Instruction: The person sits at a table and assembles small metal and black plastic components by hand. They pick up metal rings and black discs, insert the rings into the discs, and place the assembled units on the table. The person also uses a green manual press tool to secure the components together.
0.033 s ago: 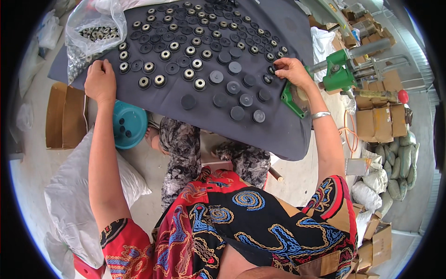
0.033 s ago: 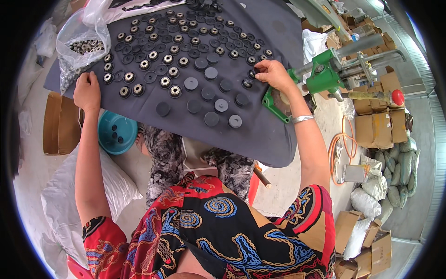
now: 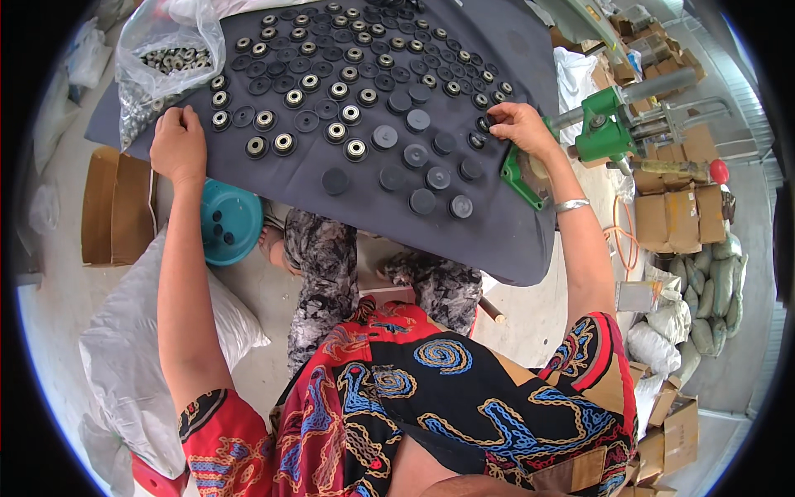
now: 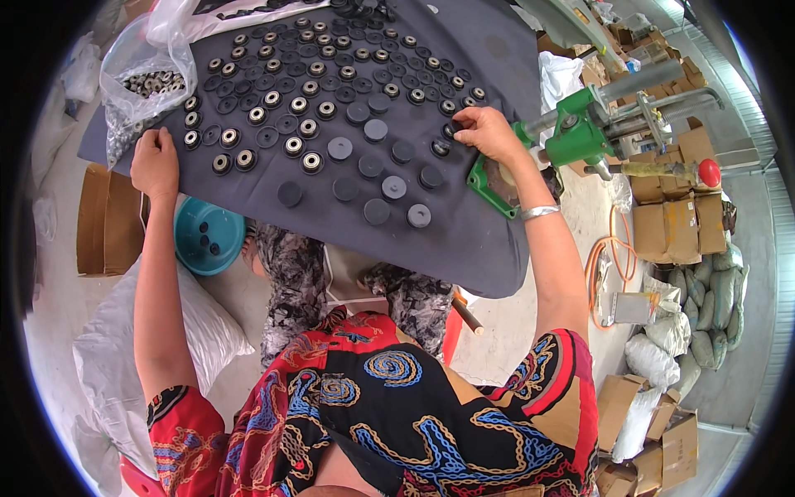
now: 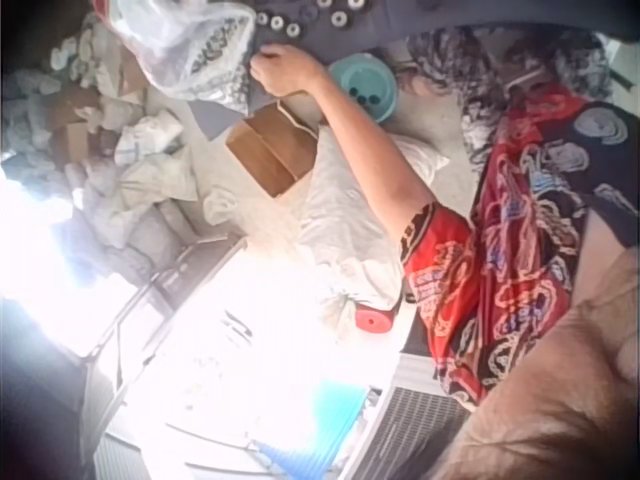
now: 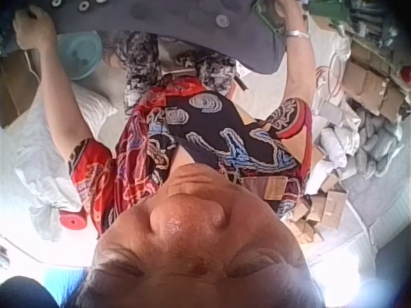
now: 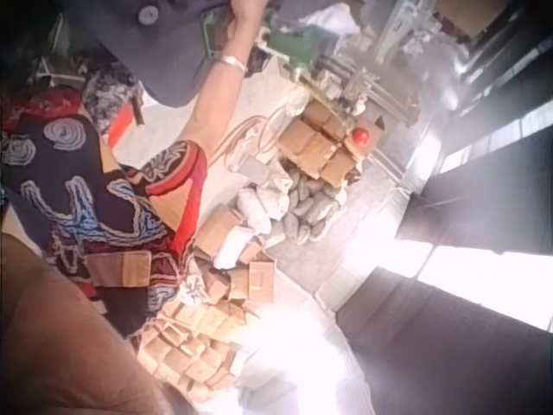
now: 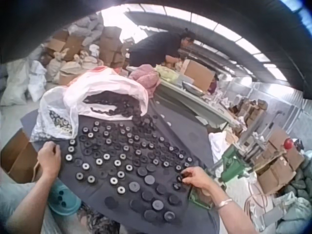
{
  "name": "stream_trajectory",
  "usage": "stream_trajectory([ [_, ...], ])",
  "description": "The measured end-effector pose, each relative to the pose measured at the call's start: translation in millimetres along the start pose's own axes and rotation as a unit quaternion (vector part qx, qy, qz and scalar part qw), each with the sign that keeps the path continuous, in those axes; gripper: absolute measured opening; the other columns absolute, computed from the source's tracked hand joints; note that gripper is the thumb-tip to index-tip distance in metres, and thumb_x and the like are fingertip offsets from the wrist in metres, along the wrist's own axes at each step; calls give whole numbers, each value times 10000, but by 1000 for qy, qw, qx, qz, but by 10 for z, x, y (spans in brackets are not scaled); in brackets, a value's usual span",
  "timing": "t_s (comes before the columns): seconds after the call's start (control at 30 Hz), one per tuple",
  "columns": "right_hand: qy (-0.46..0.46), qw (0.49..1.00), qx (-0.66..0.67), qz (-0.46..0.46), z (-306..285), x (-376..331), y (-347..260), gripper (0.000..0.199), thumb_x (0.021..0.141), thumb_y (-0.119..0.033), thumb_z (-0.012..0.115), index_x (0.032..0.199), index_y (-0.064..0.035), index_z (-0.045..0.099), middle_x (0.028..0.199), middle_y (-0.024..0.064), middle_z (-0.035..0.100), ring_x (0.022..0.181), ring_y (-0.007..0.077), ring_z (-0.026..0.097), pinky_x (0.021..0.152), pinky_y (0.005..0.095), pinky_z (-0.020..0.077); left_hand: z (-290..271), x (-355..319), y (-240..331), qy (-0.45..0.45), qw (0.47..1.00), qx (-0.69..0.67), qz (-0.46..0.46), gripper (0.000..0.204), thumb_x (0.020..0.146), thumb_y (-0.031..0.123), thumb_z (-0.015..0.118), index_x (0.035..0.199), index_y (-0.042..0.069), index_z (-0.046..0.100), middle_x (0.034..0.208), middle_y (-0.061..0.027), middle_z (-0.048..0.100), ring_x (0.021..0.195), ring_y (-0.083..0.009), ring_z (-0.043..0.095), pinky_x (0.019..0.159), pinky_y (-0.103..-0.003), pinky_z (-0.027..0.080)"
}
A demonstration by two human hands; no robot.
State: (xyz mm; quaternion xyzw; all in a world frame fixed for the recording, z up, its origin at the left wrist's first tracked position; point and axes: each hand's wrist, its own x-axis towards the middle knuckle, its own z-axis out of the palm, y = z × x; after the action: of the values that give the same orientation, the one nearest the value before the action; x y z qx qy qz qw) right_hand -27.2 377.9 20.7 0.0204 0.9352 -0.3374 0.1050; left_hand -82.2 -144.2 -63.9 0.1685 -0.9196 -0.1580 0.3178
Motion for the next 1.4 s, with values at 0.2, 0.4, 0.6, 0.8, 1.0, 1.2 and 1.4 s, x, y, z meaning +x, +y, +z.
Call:
stream_trajectory([
  [0.2,41,992,-103,-63,79,-87,-146,358,728,12,698,1080,21,631,881,45,609,738,122,572,687,252,484,2,13,-8,-12,1000,9,-6,261,892,400,514,868,167,630,913,-19,656,805,-292,631,665,-416,482],
  [0.4,42,986,-141,-74,119,-98,-183,352,720,14,698,1065,26,630,865,52,584,722,137,557,668,274,472,22,28,-23,-13,1000,10,-2,260,889,403,520,870,167,628,905,-18,655,799,-289,632,658,-415,482],
  [0.6,39,989,-126,-64,110,-60,-121,354,720,12,697,1067,27,630,858,60,587,723,144,565,669,272,475,58,14,-63,27,999,16,21,227,872,371,541,828,167,631,868,7,652,747,-284,634,618,-409,484],
  [0.8,43,985,-159,-57,129,-46,-110,342,705,10,710,1038,27,635,866,74,611,750,158,587,692,283,486,15,-3,-26,25,999,4,24,226,874,360,543,825,157,631,851,-12,644,737,-300,631,617,-420,483],
  [1.0,55,978,-181,-91,82,92,-42,364,695,-104,743,1029,3,646,960,193,662,912,317,642,802,368,497,-38,14,84,26,999,-17,32,253,885,357,540,838,123,621,871,-46,647,769,-318,625,641,-439,474],
  [1.2,76,953,-269,-121,157,82,-355,311,762,-194,705,1010,-12,663,909,201,664,894,340,636,791,413,499,-32,-6,51,50,998,-16,43,208,871,309,552,789,122,596,839,-25,624,706,-304,617,581,-436,465],
  [1.4,93,969,-224,-43,275,-250,-348,249,809,-259,663,857,-15,683,804,193,655,813,357,632,733,434,487,-30,-35,50,28,999,-28,24,244,882,348,533,825,124,610,859,-42,624,739,-321,613,608,-447,462],
])
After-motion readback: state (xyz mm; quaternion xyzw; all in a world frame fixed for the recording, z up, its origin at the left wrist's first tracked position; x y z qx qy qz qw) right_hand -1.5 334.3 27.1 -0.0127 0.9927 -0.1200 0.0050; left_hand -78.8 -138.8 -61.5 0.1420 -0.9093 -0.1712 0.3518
